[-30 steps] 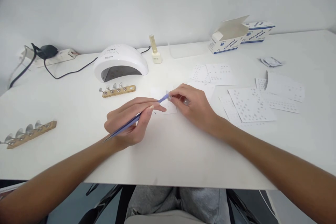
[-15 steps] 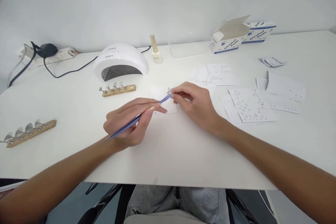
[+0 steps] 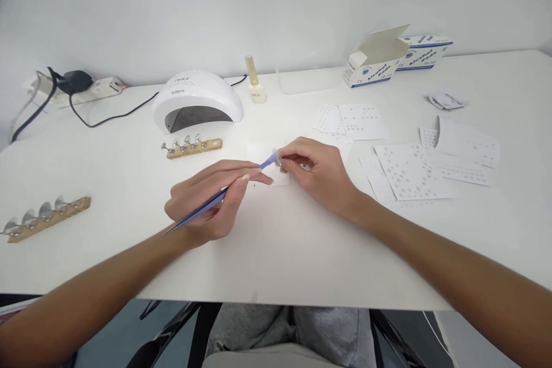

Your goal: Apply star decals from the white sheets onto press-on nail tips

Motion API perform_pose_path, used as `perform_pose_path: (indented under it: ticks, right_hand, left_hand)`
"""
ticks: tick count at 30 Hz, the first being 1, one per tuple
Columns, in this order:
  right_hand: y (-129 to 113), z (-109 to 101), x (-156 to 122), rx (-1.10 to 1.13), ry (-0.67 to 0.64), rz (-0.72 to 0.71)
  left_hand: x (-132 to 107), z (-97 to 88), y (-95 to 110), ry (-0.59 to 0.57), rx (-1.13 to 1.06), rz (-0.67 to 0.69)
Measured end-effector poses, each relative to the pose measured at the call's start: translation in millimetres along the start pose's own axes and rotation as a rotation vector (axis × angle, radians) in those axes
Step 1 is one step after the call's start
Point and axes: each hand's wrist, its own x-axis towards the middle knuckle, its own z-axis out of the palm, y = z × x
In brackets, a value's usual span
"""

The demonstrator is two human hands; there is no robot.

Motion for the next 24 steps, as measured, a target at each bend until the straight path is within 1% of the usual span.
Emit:
perform_pose_path:
  ticks: [4, 10, 15, 20, 24]
  right_hand:
    - [-1.6, -0.2, 0.2, 0.033, 0.011, 0.040]
    - [-3.3, -0.8, 0.5, 0.057, 0.024, 0.066]
    - [-4.2, -0.6, 1.3, 0.059, 0.032, 0.080]
    - [-3.2, -2.2, 3.7, 0.047, 0.018, 0.077]
    - [-2.1, -3.9, 4.8, 0.035, -0.027, 0.061]
  left_hand:
    - [-2.3, 2.3, -2.5, 0.010, -0.027, 0.008]
    - [-1.5, 0.6, -0.4, -0.034, -0.028, -0.039]
    - [-3.4, 0.6, -0.6, -0.036, -0.053, -0.039]
    - [-2.8, -1.0, -0.8, -0.065, -0.064, -0.046]
    - [-0.7, -1.6, -1.8, -0.033, -0.021, -0.005]
